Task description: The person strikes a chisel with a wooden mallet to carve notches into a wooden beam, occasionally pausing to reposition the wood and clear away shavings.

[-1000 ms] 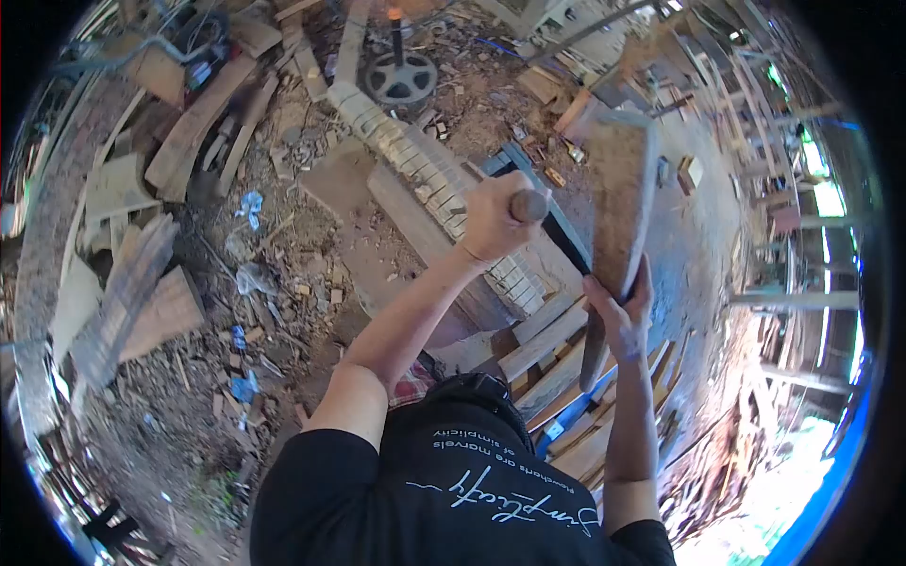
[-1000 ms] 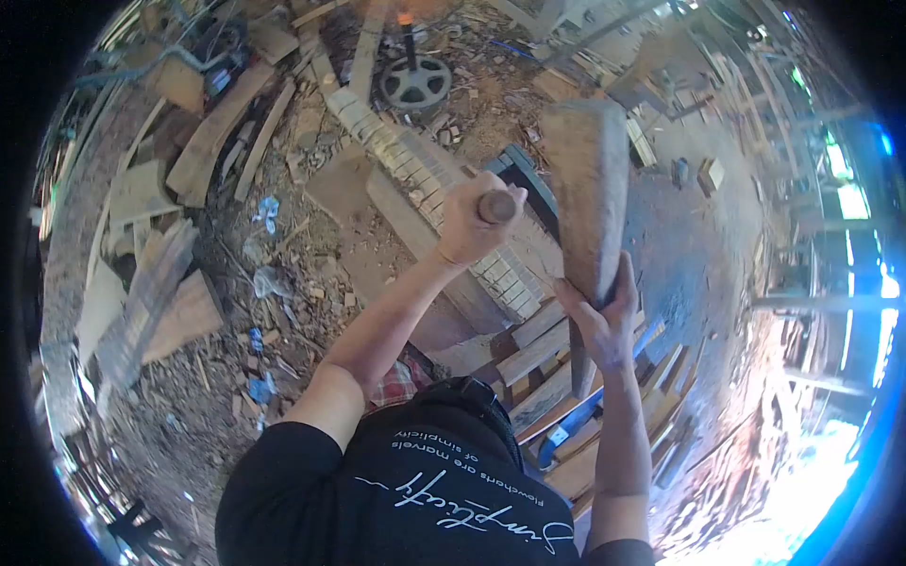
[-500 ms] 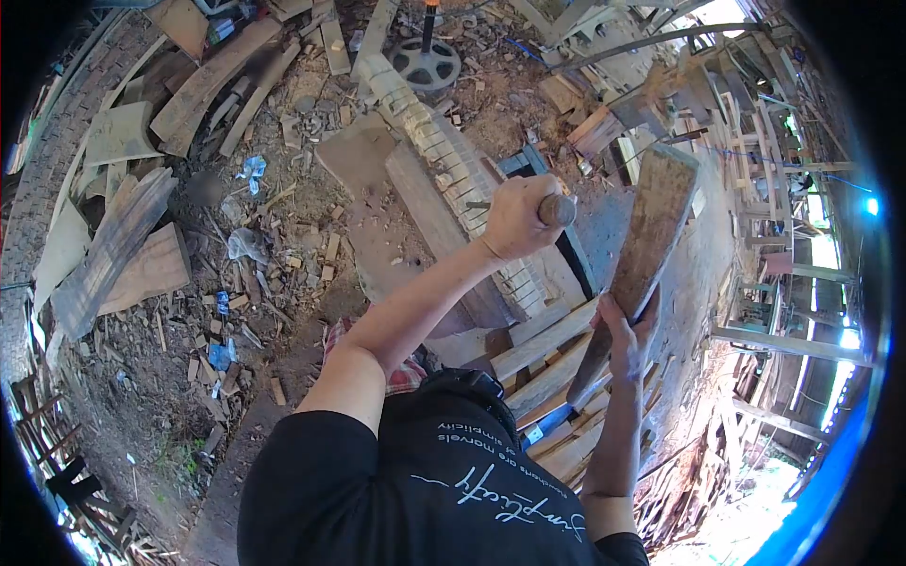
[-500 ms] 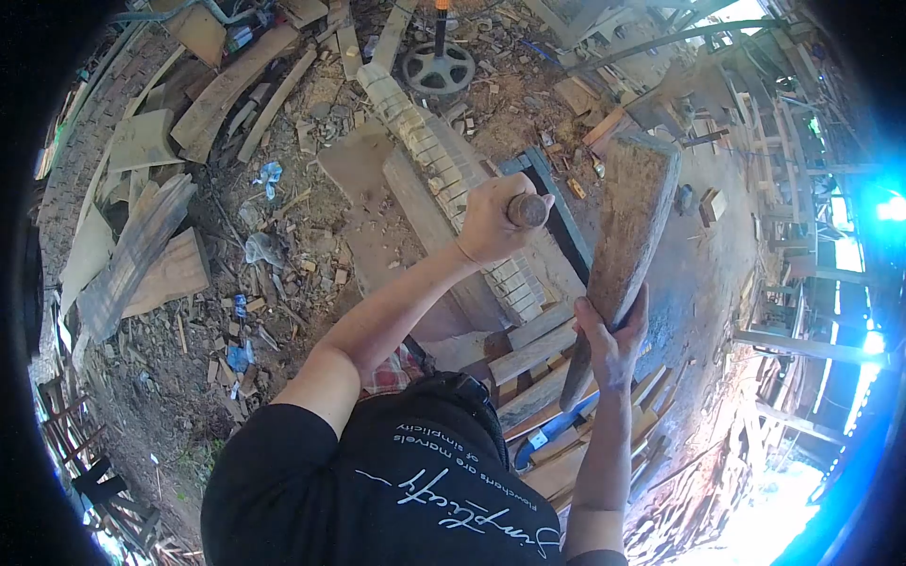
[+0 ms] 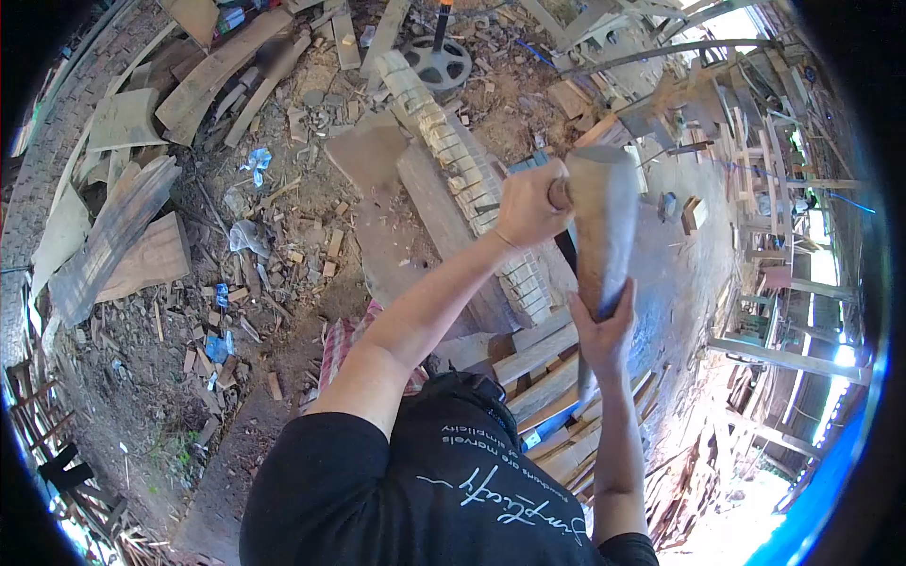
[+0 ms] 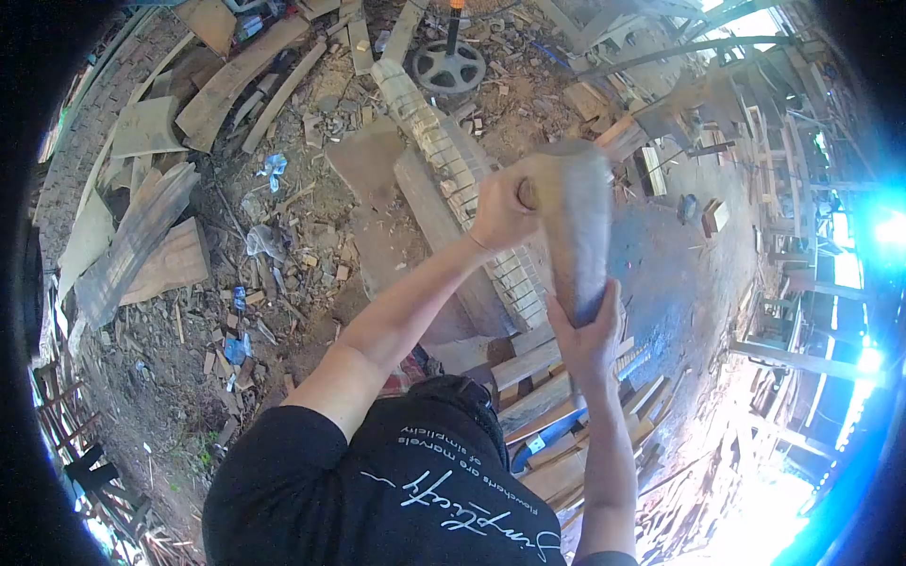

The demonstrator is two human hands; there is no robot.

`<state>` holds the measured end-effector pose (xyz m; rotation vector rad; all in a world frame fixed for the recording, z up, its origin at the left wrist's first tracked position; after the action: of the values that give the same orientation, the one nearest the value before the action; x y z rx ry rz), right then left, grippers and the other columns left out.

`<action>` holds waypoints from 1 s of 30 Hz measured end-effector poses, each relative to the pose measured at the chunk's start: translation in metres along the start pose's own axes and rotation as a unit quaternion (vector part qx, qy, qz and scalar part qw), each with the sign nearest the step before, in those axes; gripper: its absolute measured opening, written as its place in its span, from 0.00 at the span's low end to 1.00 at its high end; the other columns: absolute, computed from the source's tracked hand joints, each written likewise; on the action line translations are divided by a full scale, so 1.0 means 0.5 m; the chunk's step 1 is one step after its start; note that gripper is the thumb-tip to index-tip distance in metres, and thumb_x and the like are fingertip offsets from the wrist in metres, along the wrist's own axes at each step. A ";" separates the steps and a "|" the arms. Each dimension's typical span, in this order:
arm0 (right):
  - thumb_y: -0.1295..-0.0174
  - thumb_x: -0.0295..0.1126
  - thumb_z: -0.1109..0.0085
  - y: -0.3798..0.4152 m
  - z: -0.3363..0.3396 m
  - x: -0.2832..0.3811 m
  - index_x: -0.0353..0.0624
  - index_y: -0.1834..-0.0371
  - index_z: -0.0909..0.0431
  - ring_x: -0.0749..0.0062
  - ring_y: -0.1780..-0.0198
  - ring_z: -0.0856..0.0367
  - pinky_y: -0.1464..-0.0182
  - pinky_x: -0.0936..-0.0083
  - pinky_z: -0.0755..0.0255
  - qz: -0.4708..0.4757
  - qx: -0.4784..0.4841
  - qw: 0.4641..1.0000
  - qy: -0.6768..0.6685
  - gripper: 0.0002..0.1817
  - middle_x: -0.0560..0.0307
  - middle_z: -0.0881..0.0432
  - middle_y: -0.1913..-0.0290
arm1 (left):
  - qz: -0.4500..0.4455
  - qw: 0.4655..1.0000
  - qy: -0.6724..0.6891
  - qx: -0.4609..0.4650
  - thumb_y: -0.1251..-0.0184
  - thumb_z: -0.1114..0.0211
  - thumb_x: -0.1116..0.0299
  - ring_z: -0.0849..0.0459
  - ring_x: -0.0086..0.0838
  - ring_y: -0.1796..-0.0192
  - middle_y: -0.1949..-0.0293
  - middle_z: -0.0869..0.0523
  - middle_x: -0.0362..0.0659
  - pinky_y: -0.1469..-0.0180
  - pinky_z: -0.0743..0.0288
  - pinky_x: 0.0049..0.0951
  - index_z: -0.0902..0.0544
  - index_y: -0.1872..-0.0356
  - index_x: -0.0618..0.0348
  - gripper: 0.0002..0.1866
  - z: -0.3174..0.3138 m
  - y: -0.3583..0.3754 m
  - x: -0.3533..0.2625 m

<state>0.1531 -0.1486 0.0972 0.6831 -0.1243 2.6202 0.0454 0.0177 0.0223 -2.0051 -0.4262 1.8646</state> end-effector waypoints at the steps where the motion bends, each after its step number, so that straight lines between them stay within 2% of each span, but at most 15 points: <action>1: 0.48 0.37 0.29 -0.004 0.007 -0.003 0.32 0.47 0.32 0.59 0.52 0.25 0.48 0.65 0.31 0.002 -0.025 0.996 -0.085 0.30 0.44 0.24 0.52 | -0.005 1.000 -0.003 -0.006 0.54 0.30 0.69 0.18 0.47 0.73 0.79 0.21 0.49 0.72 0.29 0.42 0.25 0.74 0.54 0.10 0.010 -0.008 -0.005; 4: 0.49 0.33 0.26 0.007 0.065 -0.082 0.29 0.33 0.41 0.57 0.41 0.30 0.38 0.64 0.36 -0.033 -0.174 0.955 -0.239 0.43 0.42 0.29 0.42 | 0.023 0.999 -0.013 0.035 0.54 0.31 0.69 0.18 0.47 0.73 0.80 0.21 0.49 0.72 0.29 0.42 0.25 0.75 0.55 0.10 0.016 0.007 -0.012; 5: 0.47 0.29 0.31 0.016 0.110 -0.047 0.35 0.35 0.39 0.72 0.72 0.22 0.71 0.77 0.27 0.060 -0.281 0.926 -0.244 0.37 0.54 0.20 0.63 | 0.018 0.999 -0.003 0.036 0.54 0.31 0.68 0.19 0.47 0.73 0.80 0.21 0.49 0.72 0.29 0.42 0.25 0.75 0.55 0.10 0.013 0.008 -0.011; 7: 0.42 0.37 0.37 -0.001 0.196 0.001 0.39 0.69 0.22 0.76 0.71 0.22 0.65 0.76 0.26 0.101 -0.193 0.949 -0.229 0.11 0.56 0.20 0.64 | 0.017 0.999 0.008 0.037 0.54 0.30 0.68 0.19 0.48 0.73 0.80 0.21 0.50 0.72 0.29 0.42 0.25 0.75 0.55 0.10 0.005 0.009 -0.010; 10: 0.42 0.39 0.37 0.010 0.162 0.016 0.39 0.69 0.21 0.74 0.66 0.20 0.60 0.75 0.26 0.157 -0.245 0.879 -0.377 0.13 0.54 0.20 0.64 | 0.038 0.998 -0.005 0.043 0.54 0.30 0.67 0.19 0.48 0.73 0.79 0.21 0.49 0.72 0.29 0.42 0.24 0.74 0.55 0.10 0.001 0.004 -0.009; 12: 0.49 0.42 0.28 -0.003 0.052 -0.043 0.34 0.47 0.29 0.53 0.53 0.19 0.49 0.66 0.27 -0.017 -0.182 0.976 -0.119 0.32 0.43 0.18 0.59 | 0.051 0.997 -0.010 0.052 0.53 0.30 0.67 0.18 0.48 0.73 0.79 0.20 0.49 0.72 0.28 0.42 0.23 0.74 0.55 0.10 0.000 -0.001 -0.008; 13: 0.50 0.34 0.26 -0.017 0.012 0.008 0.33 0.35 0.36 0.53 0.49 0.21 0.48 0.63 0.26 -0.029 -0.005 0.996 0.088 0.40 0.38 0.20 0.54 | 0.049 0.997 -0.010 0.053 0.53 0.30 0.67 0.18 0.48 0.73 0.79 0.20 0.49 0.72 0.28 0.42 0.23 0.74 0.55 0.10 0.000 0.002 -0.009; 15: 0.49 0.32 0.27 -0.008 -0.009 -0.085 0.35 0.28 0.47 0.55 0.48 0.22 0.51 0.63 0.24 0.077 -0.096 0.990 0.074 0.48 0.36 0.24 0.47 | 0.046 0.999 -0.006 0.025 0.51 0.28 0.69 0.19 0.39 0.77 0.80 0.20 0.47 0.73 0.28 0.32 0.24 0.76 0.56 0.10 0.013 -0.011 -0.002; 16: 0.49 0.32 0.27 -0.008 0.009 -0.071 0.35 0.28 0.47 0.55 0.48 0.22 0.51 0.63 0.24 0.083 -0.092 0.990 0.074 0.48 0.36 0.24 0.47 | 0.047 0.999 -0.008 0.019 0.51 0.28 0.69 0.19 0.39 0.77 0.80 0.20 0.47 0.73 0.28 0.32 0.24 0.76 0.56 0.10 0.015 -0.014 -0.001; 18: 0.47 0.34 0.29 0.010 0.085 -0.064 0.36 0.25 0.54 0.57 0.47 0.24 0.50 0.67 0.24 -0.072 -0.131 0.961 -0.234 0.51 0.36 0.29 0.43 | 0.042 0.998 -0.023 0.040 0.51 0.28 0.69 0.19 0.41 0.77 0.80 0.20 0.47 0.72 0.27 0.33 0.24 0.75 0.56 0.10 0.005 -0.006 -0.006; 19: 0.45 0.39 0.31 0.019 0.131 -0.068 0.36 0.26 0.53 0.56 0.52 0.21 0.51 0.69 0.24 -0.057 -0.169 0.959 -0.222 0.48 0.37 0.33 0.40 | 0.044 0.998 -0.024 0.040 0.51 0.28 0.69 0.19 0.41 0.77 0.80 0.20 0.47 0.72 0.27 0.33 0.24 0.75 0.56 0.10 0.004 -0.005 -0.008; 21: 0.41 0.35 0.38 0.006 0.221 -0.045 0.40 0.61 0.28 0.74 0.70 0.23 0.64 0.80 0.26 0.069 -0.199 0.948 -0.239 0.12 0.56 0.22 0.71 | 0.035 0.997 -0.044 0.057 0.51 0.28 0.69 0.18 0.41 0.76 0.79 0.19 0.48 0.72 0.27 0.33 0.23 0.75 0.55 0.10 -0.007 -0.002 -0.015; 24: 0.42 0.39 0.35 -0.002 0.172 -0.014 0.36 0.53 0.28 0.71 0.61 0.22 0.53 0.75 0.27 0.144 -0.187 0.884 -0.403 0.21 0.50 0.22 0.64 | 0.045 0.996 -0.048 0.068 0.52 0.28 0.69 0.17 0.43 0.74 0.78 0.19 0.49 0.71 0.26 0.34 0.23 0.74 0.55 0.10 -0.018 -0.001 -0.008; 27: 0.47 0.42 0.31 -0.020 0.005 -0.013 0.29 0.49 0.30 0.52 0.56 0.21 0.51 0.64 0.28 0.029 0.000 1.000 0.002 0.30 0.43 0.21 0.60 | 0.046 0.997 -0.057 0.023 0.53 0.28 0.69 0.16 0.43 0.73 0.77 0.18 0.48 0.71 0.26 0.35 0.23 0.74 0.55 0.10 -0.012 0.002 0.007; 30: 0.48 0.37 0.28 -0.014 0.034 -0.047 0.27 0.39 0.37 0.54 0.46 0.25 0.43 0.64 0.31 -0.013 -0.038 0.991 -0.129 0.39 0.39 0.23 0.52 | 0.027 0.998 -0.039 0.042 0.53 0.30 0.65 0.19 0.49 0.73 0.79 0.20 0.50 0.72 0.28 0.43 0.25 0.75 0.54 0.11 -0.008 0.006 -0.007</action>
<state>0.1823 -0.1544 0.1003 0.9861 -0.2867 2.4774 0.0492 0.0134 0.0242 -1.9125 -0.3128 1.9649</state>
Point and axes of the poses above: each hand's wrist, its own y-axis away from the middle knuckle, its own z-axis out of the back of the hand, x = y × z, the point moved 6 cm from there along -y, towards the middle knuckle
